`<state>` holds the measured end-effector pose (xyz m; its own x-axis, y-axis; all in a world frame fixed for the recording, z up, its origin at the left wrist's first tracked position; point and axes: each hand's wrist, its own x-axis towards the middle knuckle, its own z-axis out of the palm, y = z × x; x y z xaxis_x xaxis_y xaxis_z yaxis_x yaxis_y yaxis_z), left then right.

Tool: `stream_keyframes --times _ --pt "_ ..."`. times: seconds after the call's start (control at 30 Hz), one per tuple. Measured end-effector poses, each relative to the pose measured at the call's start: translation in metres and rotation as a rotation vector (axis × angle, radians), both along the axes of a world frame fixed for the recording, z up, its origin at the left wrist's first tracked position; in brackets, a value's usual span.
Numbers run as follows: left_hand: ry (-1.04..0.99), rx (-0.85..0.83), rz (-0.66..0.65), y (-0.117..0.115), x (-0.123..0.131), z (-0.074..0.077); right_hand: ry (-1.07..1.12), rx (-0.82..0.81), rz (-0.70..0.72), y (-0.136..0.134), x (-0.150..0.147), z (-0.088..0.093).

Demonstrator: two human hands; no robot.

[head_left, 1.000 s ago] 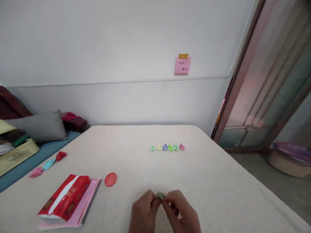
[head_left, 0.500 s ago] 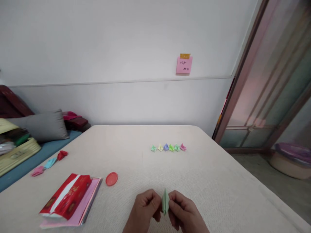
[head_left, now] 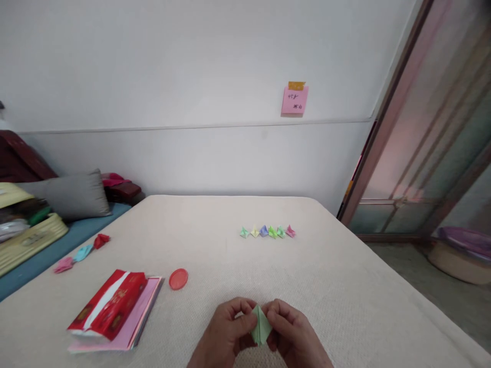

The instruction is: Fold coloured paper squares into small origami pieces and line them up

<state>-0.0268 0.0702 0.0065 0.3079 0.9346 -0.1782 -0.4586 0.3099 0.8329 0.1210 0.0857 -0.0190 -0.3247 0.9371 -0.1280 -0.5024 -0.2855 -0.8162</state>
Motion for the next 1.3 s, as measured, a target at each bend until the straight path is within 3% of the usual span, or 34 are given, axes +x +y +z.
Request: stream_keyframes --times 0.23,0.47,0.6,0.83,0.97,1.17,1.3 --pt "0.221 0.131 0.085 0.009 0.000 -0.016 -0.276 0.087 -0.086 0.001 -0.002 -0.001" --pt "0.395 0.148 0.131 0.016 -0.001 -0.032 -0.377 0.164 -0.146 0.003 -0.005 -0.013" --pt "0.421 0.111 0.131 0.015 0.001 -0.030 -0.456 0.171 -0.146 0.003 -0.004 -0.015" --pt "0.449 0.145 0.195 0.018 -0.003 -0.030 -0.446 0.089 -0.003 0.002 -0.004 -0.005" --pt "0.422 0.122 0.185 0.016 -0.004 -0.025 -0.401 0.103 -0.049 0.001 -0.003 -0.003" --pt "0.227 0.017 0.036 0.008 -0.005 -0.009 -0.385 -0.012 -0.082 -0.001 -0.001 0.003" --pt "0.215 -0.053 0.087 0.006 -0.001 -0.007 -0.458 0.054 -0.153 -0.003 -0.005 0.003"
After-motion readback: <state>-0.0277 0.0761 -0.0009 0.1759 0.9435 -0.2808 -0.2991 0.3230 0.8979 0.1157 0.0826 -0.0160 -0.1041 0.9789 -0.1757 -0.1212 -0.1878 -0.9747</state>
